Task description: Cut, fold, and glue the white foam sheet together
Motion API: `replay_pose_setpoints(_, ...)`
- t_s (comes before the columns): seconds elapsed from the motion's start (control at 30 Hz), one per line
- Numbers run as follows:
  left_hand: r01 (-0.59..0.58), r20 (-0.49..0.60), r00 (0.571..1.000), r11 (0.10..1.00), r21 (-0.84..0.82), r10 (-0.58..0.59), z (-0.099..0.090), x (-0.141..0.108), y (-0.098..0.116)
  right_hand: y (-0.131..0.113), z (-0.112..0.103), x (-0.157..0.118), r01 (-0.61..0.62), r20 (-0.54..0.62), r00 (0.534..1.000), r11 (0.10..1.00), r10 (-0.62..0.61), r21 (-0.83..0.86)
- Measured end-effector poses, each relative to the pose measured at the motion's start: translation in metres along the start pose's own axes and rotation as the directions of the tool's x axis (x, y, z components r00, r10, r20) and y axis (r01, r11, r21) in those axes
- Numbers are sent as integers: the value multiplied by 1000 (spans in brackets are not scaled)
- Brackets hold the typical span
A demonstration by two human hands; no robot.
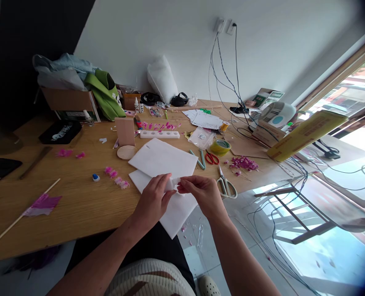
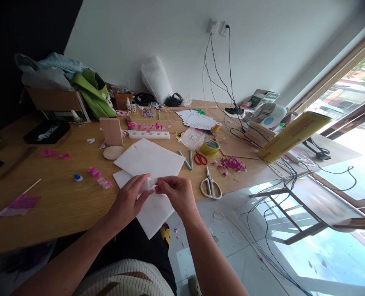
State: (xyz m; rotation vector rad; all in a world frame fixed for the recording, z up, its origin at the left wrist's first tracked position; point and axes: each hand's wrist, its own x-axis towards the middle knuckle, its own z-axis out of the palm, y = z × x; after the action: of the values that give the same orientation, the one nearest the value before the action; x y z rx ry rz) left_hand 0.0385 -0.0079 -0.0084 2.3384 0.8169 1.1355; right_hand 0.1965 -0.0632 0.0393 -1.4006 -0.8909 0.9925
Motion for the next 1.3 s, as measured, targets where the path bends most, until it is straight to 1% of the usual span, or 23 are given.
replay_pose_setpoints(0.17, 63, 13, 998, 995, -79, -62, -1, 0, -1, 3, 2, 4, 23, 29, 999, 999, -23, 32)
replay_pose_setpoints(0.33, 184, 54, 983, 961, -207, -177, -5, 2, 0, 6, 2, 7, 37, 100, 994, 994, -47, 99)
replay_pose_setpoints(0.47, 299, 100, 954, 907, -298, -282, -7, 3, 1, 9, 3, 9, -24, 139, 990, 979, -5, 204)
replay_pose_setpoints(0.6, 386, 150, 922, 833, -395, -356, -6, 2, -2, 8, 3, 11, -81, 123, 991, 955, 47, 286)
replay_pose_setpoints(0.67, 448, 194, 893, 760, -471, -406, -6, 1, -6, 9, 0, 12, -96, 101, 993, 947, 67, 307)
replay_pose_setpoints(0.7, 484, 222, 872, 708, -514, -436, -6, 0, -8, 10, -2, 13, -100, 90, 993, 944, 75, 314)
replay_pose_setpoints(0.8, 573, 302, 801, 516, -636, -517, -8, -1, -15, 15, -12, 17, -103, 54, 994, 941, 91, 323)
replay_pose_setpoints(0.87, 584, 325, 768, 397, -708, -551, -11, -1, -17, 20, -20, 19, -93, 4, 995, 947, 96, 308)
replay_pose_setpoints(0.93, 578, 338, 744, 303, -758, -576, -15, 0, -19, 24, -28, 20, -77, -50, 994, 960, 94, 269)
replay_pose_setpoints(1.0, 589, 372, 711, 218, -778, -597, -18, 0, -20, 28, -35, 19, -66, -76, 993, 972, 85, 224)
replay_pose_setpoints(1.1, 629, 444, 648, 106, -770, -618, -22, 1, -24, 35, -42, 19, -73, -77, 993, 979, 89, 188)
replay_pose_setpoints(1.2, 658, 498, 592, 24, -753, -634, -23, 2, -30, 43, -42, 25, -78, -113, 989, 981, 99, 177)
replay_pose_setpoints(1.3, 667, 518, 564, -14, -745, -643, -22, 2, -36, 50, -39, 38, -81, -143, 984, 982, 106, 169)
